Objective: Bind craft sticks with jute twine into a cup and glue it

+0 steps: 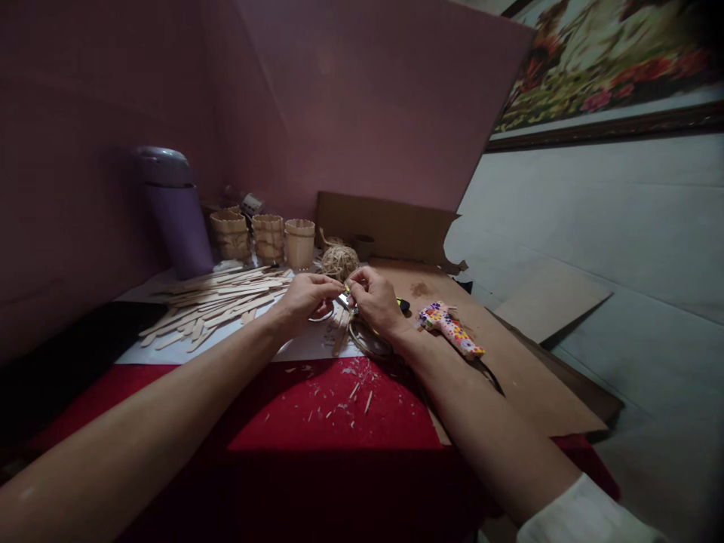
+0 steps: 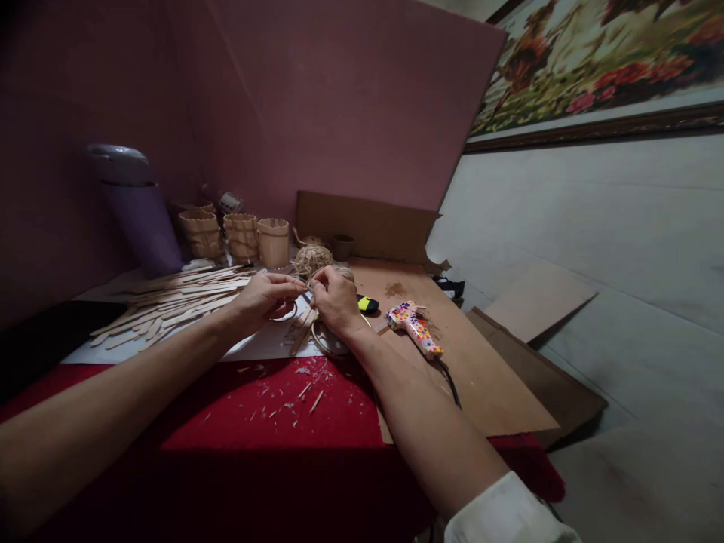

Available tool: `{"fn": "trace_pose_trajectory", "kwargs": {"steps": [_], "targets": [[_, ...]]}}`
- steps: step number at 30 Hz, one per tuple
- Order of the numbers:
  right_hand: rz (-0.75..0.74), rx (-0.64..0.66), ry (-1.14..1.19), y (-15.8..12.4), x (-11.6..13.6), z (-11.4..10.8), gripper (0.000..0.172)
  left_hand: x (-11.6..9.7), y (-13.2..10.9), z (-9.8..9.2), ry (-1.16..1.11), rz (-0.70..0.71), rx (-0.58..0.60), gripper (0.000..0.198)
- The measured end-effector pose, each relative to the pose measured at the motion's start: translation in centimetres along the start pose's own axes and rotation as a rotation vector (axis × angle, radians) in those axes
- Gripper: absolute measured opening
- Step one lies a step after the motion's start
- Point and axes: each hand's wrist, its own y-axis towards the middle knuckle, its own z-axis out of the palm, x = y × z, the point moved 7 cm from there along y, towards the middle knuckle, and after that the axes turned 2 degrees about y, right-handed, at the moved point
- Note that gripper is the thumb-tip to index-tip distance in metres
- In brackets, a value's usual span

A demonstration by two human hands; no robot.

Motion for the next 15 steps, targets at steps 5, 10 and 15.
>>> {"fn": "trace_pose_trajectory", "kwargs": {"steps": [5,10,15], "targets": [[-0.115,-0.067,-0.106,-0.3,1.4,-0.7,0.009,0.3,0.1,-0.2,0.025,-0.012,-0.013,0.009],[-0.049,0.012,0.019,-0.1,0.6,0.1,0.010,0.1,0.1,0.0,0.018,-0.014,-0.001,0.007],[-0.050,-0.019,-0.034,0.2,0.4,0.0,0.011,0.1,0.0,0.1,-0.012,0.006,0.016,0.009]]}}
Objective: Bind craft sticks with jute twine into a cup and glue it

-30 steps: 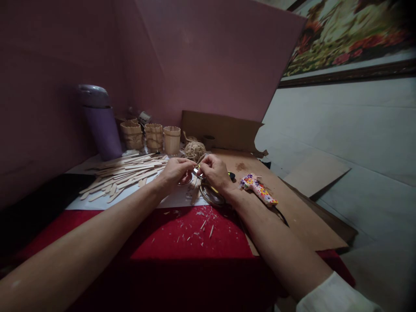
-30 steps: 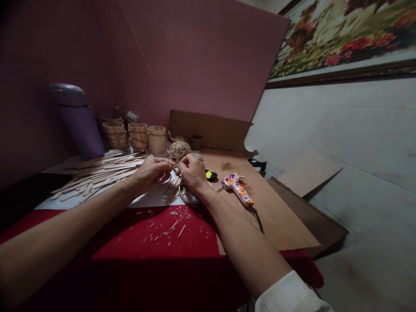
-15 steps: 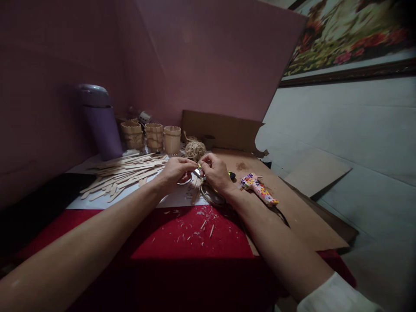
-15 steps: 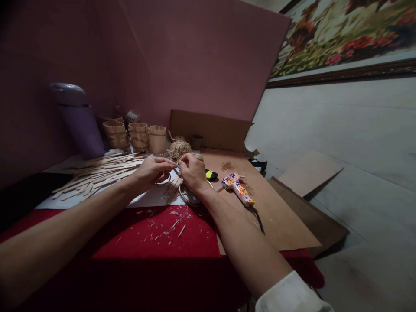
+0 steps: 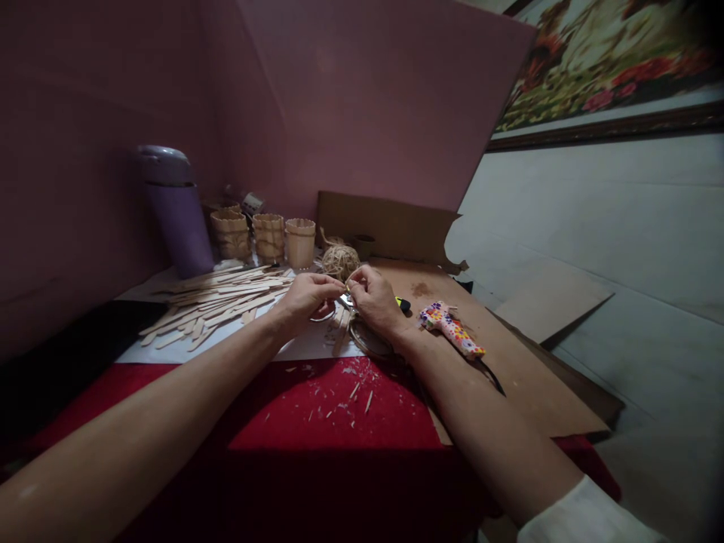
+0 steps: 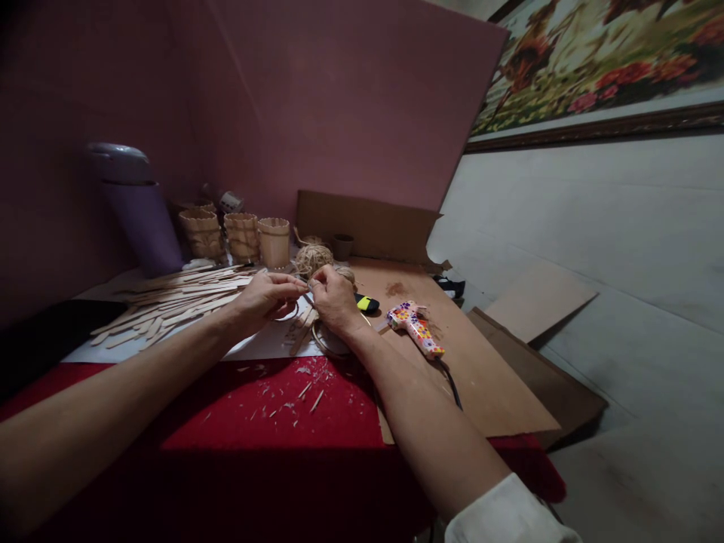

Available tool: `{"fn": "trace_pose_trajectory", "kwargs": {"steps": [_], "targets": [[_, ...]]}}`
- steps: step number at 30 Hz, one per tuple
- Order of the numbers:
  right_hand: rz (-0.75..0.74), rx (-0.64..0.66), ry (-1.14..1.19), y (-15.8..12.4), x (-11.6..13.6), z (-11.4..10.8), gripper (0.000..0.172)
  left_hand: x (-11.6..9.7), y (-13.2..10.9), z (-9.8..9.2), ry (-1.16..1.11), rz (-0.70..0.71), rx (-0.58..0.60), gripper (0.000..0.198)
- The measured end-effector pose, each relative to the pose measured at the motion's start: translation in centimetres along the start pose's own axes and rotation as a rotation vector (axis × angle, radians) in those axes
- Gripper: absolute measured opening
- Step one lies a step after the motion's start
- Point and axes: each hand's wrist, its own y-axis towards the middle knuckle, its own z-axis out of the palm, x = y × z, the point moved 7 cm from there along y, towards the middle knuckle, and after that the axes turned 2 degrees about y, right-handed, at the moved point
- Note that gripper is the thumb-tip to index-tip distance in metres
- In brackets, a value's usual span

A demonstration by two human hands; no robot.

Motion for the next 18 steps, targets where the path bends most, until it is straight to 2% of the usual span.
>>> {"fn": "trace_pose_trajectory", "kwargs": {"steps": [6,10,13,18], "targets": [[-0.021,-0.003,0.024,0.0,0.2,0.0,0.009,0.1,0.1,-0.1,0.010,0.010,-0.009,0.018],[0.102,-0.002,0.127,0.0,-0.7,0.4,0.006,0.0,0.0,-0.4,0.048,0.008,-0.097,0.017],[0.202,0.012,0.184,0.0,-1.3,0.9,0.012,-0.2,-0.2,-0.3,0.030,0.008,-0.142,0.016],[0.213,0.019,0.149,0.0,-1.5,1.1,0.016,0.0,0.0,-0.4,0.025,0.003,-0.144,0.014]]}}
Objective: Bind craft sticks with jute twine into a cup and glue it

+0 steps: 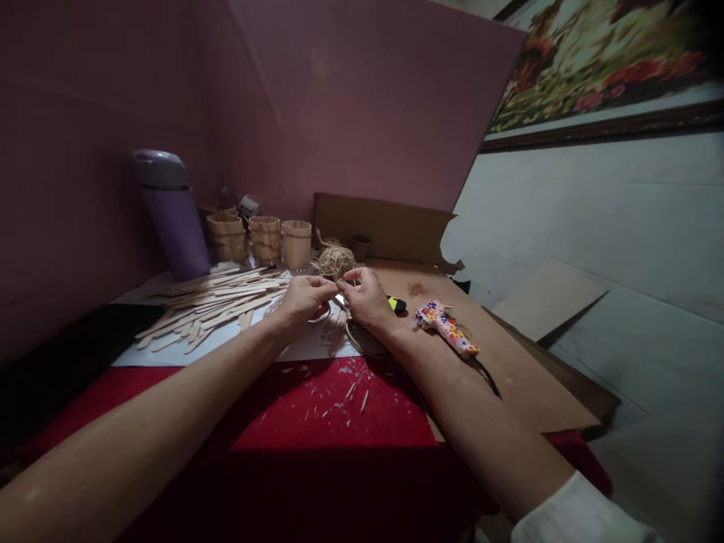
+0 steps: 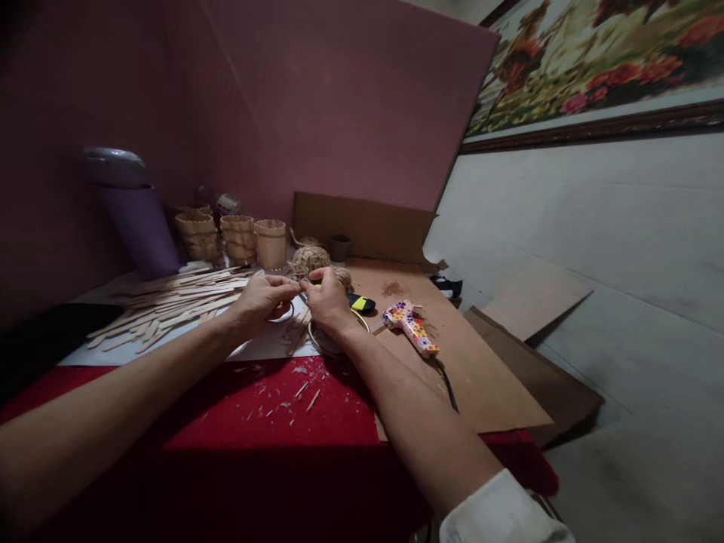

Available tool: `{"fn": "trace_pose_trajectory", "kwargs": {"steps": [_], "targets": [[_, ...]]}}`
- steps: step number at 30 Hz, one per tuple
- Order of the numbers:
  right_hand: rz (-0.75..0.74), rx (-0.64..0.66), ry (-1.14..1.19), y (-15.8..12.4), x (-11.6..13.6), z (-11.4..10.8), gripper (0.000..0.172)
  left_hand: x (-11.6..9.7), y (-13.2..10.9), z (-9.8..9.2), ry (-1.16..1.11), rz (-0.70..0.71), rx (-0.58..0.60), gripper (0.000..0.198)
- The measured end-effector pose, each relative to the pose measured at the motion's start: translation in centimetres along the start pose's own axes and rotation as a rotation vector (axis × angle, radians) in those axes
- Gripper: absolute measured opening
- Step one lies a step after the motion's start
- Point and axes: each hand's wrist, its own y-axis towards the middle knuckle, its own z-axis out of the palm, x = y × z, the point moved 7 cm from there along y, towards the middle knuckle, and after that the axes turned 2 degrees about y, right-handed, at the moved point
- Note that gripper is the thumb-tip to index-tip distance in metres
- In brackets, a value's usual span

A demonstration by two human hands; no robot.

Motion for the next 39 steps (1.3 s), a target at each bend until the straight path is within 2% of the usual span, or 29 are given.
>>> {"fn": "trace_pose_trajectory", "kwargs": {"steps": [2,6,9,12,13,19,25,29,31,33,36,39], "targets": [[-0.016,-0.020,-0.065,0.2,-0.1,-0.4,0.010,0.1,0.3,-0.3,0.005,-0.007,-0.003,0.014],[-0.118,-0.134,-0.177,0.5,0.4,-1.8,0.016,0.3,0.6,-1.0,0.051,-0.033,-0.028,0.012],[-0.235,-0.163,-0.170,0.3,1.4,-2.2,0.016,0.3,0.3,-0.4,0.091,-0.038,0.036,0.013],[-0.349,-0.167,-0.203,-0.3,2.7,-2.2,0.006,0.2,-0.2,0.5,0.128,-0.028,0.100,0.016],[-0.372,-0.176,-0.233,-0.5,3.0,-2.2,0.008,0.2,-0.3,0.6,0.130,-0.029,0.107,0.017],[-0.318,-0.186,-0.365,-0.9,3.4,-2.6,0.012,0.3,-0.3,0.6,0.131,-0.040,0.114,0.014],[-0.359,-0.284,-0.483,-1.4,4.0,-2.9,0.018,0.5,-0.3,0.6,0.145,-0.033,0.114,0.016],[-0.408,-0.161,-0.396,-1.3,3.9,-1.7,0.017,0.8,0.0,0.4,0.075,-0.029,0.124,0.025],[-0.378,-0.104,-0.358,-1.0,3.3,-1.3,0.017,0.8,0.2,0.3,0.011,-0.029,0.115,0.020],[-0.275,-0.086,-0.296,-0.4,2.1,-1.2,0.019,0.6,0.3,0.2,-0.045,-0.040,0.105,0.013],[-0.097,-0.061,-0.180,0.4,0.2,-1.2,0.022,0.4,0.1,0.3,-0.103,-0.056,0.129,0.017],[-0.048,-0.046,-0.148,0.8,-0.6,-1.1,0.023,0.4,0.0,0.5,-0.123,-0.057,0.167,0.021]]}}
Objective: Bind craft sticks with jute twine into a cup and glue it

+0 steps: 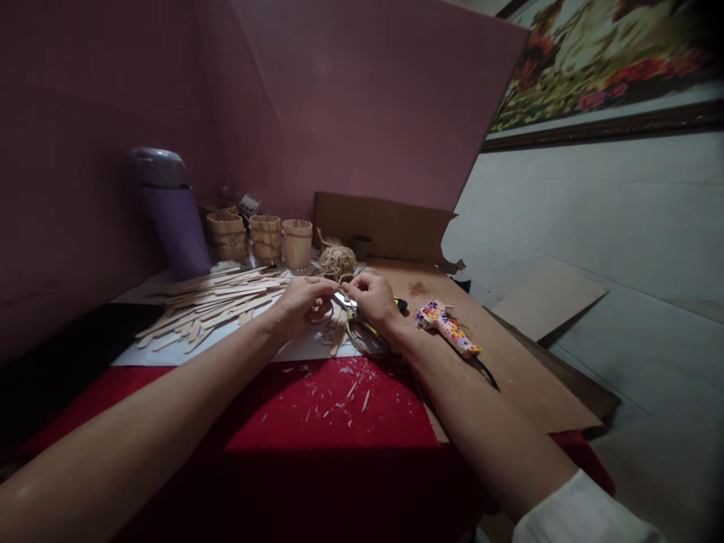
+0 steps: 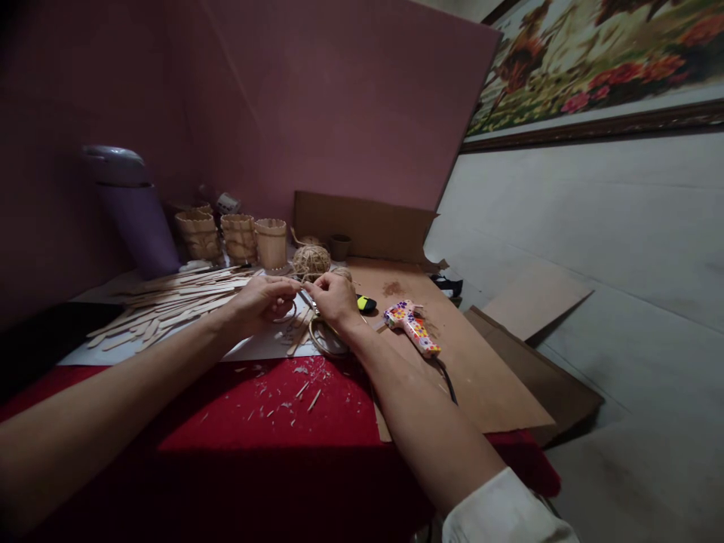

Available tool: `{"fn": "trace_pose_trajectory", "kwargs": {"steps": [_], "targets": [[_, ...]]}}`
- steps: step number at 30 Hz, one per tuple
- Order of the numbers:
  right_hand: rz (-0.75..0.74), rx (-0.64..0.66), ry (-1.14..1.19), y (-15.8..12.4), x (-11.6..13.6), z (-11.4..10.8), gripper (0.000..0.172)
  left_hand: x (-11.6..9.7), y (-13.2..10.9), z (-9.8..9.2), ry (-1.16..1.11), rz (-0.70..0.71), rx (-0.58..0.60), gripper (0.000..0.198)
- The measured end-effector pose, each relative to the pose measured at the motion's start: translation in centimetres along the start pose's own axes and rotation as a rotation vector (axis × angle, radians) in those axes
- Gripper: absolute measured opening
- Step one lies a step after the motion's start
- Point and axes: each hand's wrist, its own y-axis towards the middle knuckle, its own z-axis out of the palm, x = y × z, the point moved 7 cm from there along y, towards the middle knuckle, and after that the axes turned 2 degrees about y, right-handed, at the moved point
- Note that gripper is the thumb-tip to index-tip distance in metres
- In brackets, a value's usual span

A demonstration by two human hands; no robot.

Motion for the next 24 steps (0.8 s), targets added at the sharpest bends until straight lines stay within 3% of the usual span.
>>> {"fn": "trace_pose_trajectory", "kwargs": {"steps": [11,15,19,24], "targets": [[-0.050,0.029,-0.015,-0.3,0.5,0.2,0.021,0.0,0.0,-0.3,-0.014,-0.002,-0.037,0.027],[-0.177,-0.017,-0.200,-1.0,1.8,-0.2,0.002,0.1,0.2,-0.7,-0.066,-0.055,-0.086,0.029],[-0.397,-0.094,-0.315,-2.0,4.0,-0.8,0.029,0.1,0.3,-0.9,-0.131,-0.080,-0.097,0.028],[-0.528,-0.085,-0.285,-2.6,5.4,-1.1,0.034,-0.1,0.1,-1.2,-0.155,-0.063,-0.165,0.024]]}}
